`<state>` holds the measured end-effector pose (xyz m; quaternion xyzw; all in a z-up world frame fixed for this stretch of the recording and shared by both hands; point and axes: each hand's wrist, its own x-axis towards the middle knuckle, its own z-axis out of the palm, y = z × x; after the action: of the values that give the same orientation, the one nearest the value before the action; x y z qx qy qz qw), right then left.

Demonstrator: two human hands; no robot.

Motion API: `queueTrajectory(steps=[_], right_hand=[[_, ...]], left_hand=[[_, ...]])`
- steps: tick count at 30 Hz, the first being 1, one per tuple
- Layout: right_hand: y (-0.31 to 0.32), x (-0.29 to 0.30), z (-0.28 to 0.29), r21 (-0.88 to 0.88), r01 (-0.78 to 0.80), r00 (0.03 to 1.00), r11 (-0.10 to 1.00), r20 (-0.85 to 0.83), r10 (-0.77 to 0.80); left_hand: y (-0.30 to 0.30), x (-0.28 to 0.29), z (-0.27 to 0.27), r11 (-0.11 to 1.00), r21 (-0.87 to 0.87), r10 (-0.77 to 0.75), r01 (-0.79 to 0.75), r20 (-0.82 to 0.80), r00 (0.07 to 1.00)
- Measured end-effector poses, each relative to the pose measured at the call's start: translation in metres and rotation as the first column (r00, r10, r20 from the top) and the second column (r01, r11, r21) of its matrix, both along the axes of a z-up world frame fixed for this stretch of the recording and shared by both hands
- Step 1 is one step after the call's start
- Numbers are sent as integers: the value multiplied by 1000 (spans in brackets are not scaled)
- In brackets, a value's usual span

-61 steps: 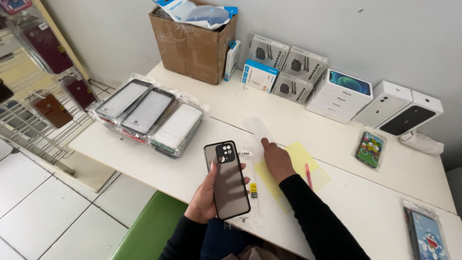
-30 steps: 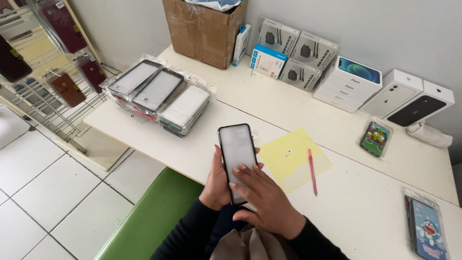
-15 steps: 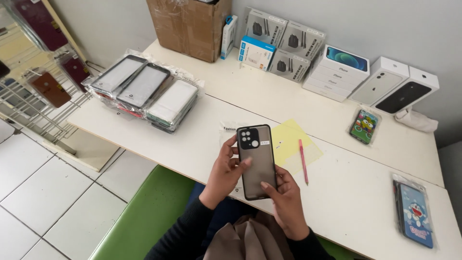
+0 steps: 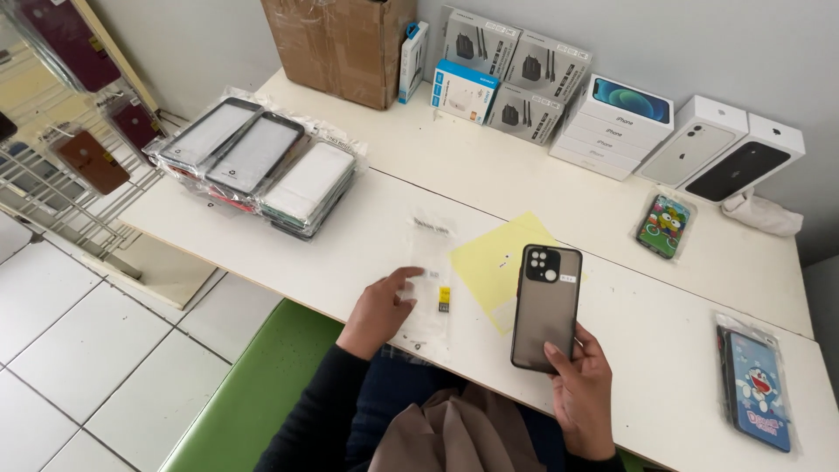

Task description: Unpacking, inspecting, and labeling mobile phone cases and accessories at a service desk, including writing notes and checking item fit.

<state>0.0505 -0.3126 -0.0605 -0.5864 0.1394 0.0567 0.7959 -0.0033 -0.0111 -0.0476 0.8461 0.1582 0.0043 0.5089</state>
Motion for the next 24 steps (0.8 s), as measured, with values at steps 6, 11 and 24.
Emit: queueTrajectory(steps=[6, 11, 24], right_hand=[[-18, -15, -33, 22, -134, 989, 991, -64, 135], [-19, -41, -51, 96, -280, 954, 955, -85, 288], [-16, -51, 3, -245, -456, 889, 856, -92, 448]], left_hand=[[-18, -6, 43, 822, -569, 148, -1, 211, 966], [-33, -6, 53, 775, -631, 291, -40, 299, 909], [-46, -3, 43, 825, -565, 289, -32, 372, 882]])
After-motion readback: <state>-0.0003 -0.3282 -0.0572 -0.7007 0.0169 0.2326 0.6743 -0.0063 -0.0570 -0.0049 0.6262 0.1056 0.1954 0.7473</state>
